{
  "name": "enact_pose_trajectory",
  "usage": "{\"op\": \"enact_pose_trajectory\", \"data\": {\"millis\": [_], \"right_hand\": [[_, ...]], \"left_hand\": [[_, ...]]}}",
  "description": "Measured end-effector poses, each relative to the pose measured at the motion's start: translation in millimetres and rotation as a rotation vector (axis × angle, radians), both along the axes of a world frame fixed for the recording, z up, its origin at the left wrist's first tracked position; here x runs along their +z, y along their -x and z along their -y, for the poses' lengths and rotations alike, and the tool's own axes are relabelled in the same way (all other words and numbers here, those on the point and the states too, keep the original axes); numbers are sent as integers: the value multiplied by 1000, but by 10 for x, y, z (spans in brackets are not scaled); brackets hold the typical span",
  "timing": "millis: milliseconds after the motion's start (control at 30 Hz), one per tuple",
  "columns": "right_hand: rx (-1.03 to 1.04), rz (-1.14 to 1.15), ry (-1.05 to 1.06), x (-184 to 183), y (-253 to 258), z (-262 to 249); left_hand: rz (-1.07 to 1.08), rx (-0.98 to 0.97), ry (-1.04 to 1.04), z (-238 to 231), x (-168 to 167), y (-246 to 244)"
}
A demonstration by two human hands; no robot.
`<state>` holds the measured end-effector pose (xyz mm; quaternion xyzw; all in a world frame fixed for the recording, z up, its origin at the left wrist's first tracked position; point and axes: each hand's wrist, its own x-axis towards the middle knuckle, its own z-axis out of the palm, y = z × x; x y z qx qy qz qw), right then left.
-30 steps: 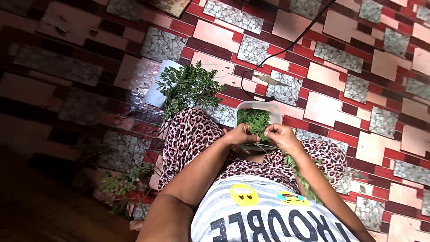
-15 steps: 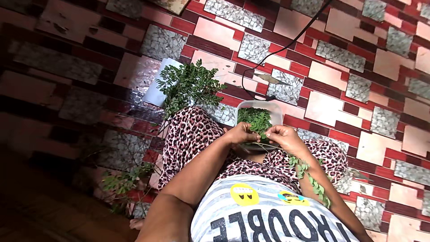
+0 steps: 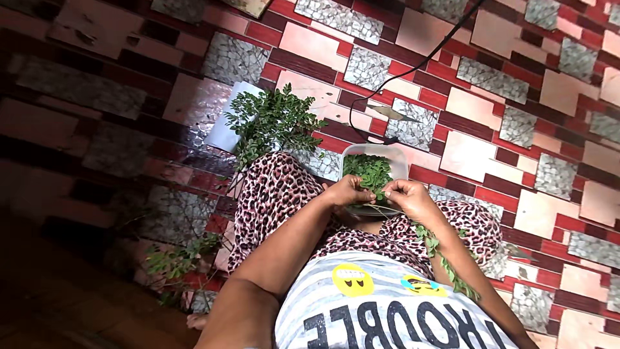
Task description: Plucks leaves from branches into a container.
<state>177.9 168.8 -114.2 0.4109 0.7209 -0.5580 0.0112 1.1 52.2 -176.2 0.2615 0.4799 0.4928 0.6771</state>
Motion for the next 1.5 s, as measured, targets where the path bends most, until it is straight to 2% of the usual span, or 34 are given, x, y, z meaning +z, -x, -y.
{"op": "enact_pose_trajectory", "data": {"millis": [133,333,600,800,1167,1300,1500], "right_hand": [[-73,1,-17,41,8,-9],[93,51,29,-8,-5,-27],[35,-8,-106,0,21,-32],[94,23,-42,-4,58,5],[54,-23,-141,-110,99,92],[37,-18,-131,-95,102,113],[-106,-9,-223,-41,70,102]], "left_hand": [[-3,11,-11,3,-33,7],[-30,36,32,53,77,-26],[-22,20,17,-5,-34,11],[-11,-21,11,-21,-32,-8],[-116,1,-16,-9,-70,-37],[-215,51,2,84,56,-63],[-135,145,-17,101,4,-108]]}}
